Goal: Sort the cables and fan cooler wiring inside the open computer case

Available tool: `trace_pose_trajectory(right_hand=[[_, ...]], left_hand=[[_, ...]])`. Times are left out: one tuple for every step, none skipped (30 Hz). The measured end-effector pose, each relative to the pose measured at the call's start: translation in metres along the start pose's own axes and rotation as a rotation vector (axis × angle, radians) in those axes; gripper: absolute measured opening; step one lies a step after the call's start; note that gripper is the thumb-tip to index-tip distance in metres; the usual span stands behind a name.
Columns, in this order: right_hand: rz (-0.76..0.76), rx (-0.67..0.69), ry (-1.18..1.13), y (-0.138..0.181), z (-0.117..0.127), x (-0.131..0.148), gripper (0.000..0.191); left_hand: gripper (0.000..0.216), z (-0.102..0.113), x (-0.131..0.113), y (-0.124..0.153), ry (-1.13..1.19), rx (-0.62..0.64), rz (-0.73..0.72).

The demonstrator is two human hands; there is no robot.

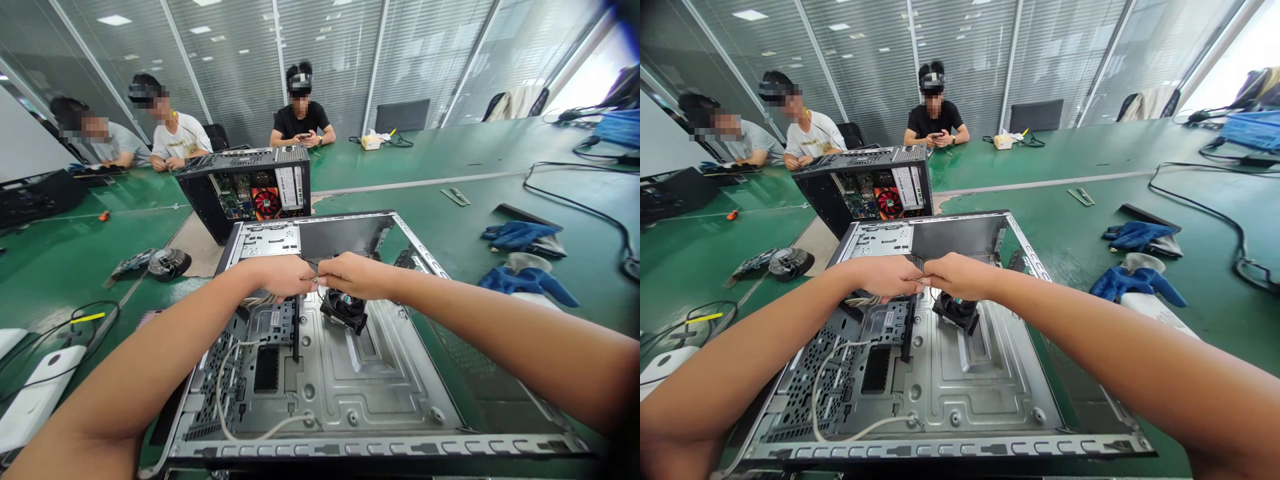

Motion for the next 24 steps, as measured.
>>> trace_pose_trajectory(right_hand=[[-0.003,0.0,0.003,0.0,-0.0001,-0.0005,0.021],[-0.004,0.0,0.008,0.0001,-0.0002,-0.0009,0.021],[-0.003,0.0,0.012,0.0001,-0.0004,-0.0013,0.022],[-0.002,0.0,0.014,0.0002,-0.0006,-0.0016,0.022],[-0.001,0.0,0.017,0.0002,-0.0008,-0.0019,0.022],[0.0,0.0,0.019,0.0002,-0.001,-0.002,0.022],[0.001,0.0,0.02,0.0002,-0.0011,-0.002,0.023],[0.002,-0.001,0.021,0.0003,-0.0011,-0.0018,0.023],[0.002,-0.002,0.021,0.0003,-0.001,-0.0015,0.023],[0.002,-0.002,0.021,0.0004,-0.0009,-0.0011,0.022],[0.002,-0.001,0.018,0.0004,-0.0007,-0.0007,0.022],[0.0,0.001,0.014,0.0004,-0.0005,-0.0003,0.022],[-0.002,0.003,0.009,0.0003,-0.0003,0.0,0.022],[-0.007,0.006,0.001,0.0002,-0.0002,0.0001,0.022],[-0.014,0.007,-0.011,0.0,0.0,0.0,0.022],[-0.023,0.009,-0.026,-0.0003,0.0001,-0.0003,0.022],[-0.034,0.012,-0.044,-0.0006,0.0001,-0.0007,0.023],[-0.045,0.013,-0.062,-0.0009,0.0001,-0.0013,0.023],[-0.053,0.016,-0.079,-0.0012,0.0,-0.002,0.024],[-0.058,0.02,-0.094,-0.0015,-0.0002,-0.0027,0.024],[-0.061,0.024,-0.105,-0.0019,-0.0005,-0.0034,0.024],[-0.063,0.03,-0.114,-0.0022,-0.0008,-0.0042,0.024],[-0.065,0.035,-0.121,-0.0025,-0.0012,-0.0051,0.024],[-0.07,0.037,-0.127,-0.0027,-0.0015,-0.0062,0.024]], left_hand=[[0.034,-0.0002,0.0003,-0.0005,-0.001,-0.003,-0.002],[0.033,-0.0004,0.0006,-0.0008,-0.003,-0.007,-0.005],[0.033,-0.0005,0.0008,-0.0011,-0.004,-0.009,-0.008],[0.033,-0.0005,0.0009,-0.0012,-0.005,-0.01,-0.012],[0.033,-0.0005,0.0009,-0.0011,-0.006,-0.009,-0.014],[0.033,-0.0004,0.0009,-0.001,-0.006,-0.008,-0.014],[0.033,-0.0004,0.001,-0.0008,-0.004,-0.006,-0.013],[0.033,-0.0004,0.001,-0.0007,-0.001,-0.003,-0.011],[0.033,-0.0005,0.001,-0.0006,0.003,0.0,-0.011],[0.033,-0.0006,0.0011,-0.0005,0.008,0.003,-0.012],[0.033,-0.0009,0.0013,-0.0005,0.014,0.007,-0.012],[0.033,-0.0012,0.0016,-0.0005,0.02,0.011,-0.012],[0.033,-0.0015,0.0019,-0.0006,0.028,0.014,-0.011],[0.034,-0.0017,0.0023,-0.0007,0.037,0.016,-0.008],[0.034,-0.0019,0.0028,-0.0007,0.044,0.018,-0.005],[0.034,-0.0021,0.0031,-0.0008,0.051,0.022,-0.002],[0.035,-0.0023,0.0033,-0.0008,0.055,0.024,0.0],[0.035,-0.0024,0.0033,-0.0009,0.057,0.026,0.001],[0.035,-0.0024,0.0033,-0.0011,0.057,0.026,0.0],[0.035,-0.0025,0.0031,-0.0013,0.055,0.026,-0.002],[0.035,-0.0026,0.0029,-0.0015,0.055,0.026,-0.006],[0.034,-0.0028,0.0028,-0.0018,0.056,0.027,-0.01],[0.034,-0.0032,0.0027,-0.002,0.06,0.03,-0.015],[0.035,-0.0035,0.0025,-0.0022,0.066,0.033,-0.02]])
Point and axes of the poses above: each hand's wrist, its own y-axis away from the middle knuckle, its own z-axis out of the back of the hand, x = y × z, the point moved 4 cm from there along -y, towards the middle knuckle, and after that the axes turned 14 degrees about -y, right-handed, at the moved point
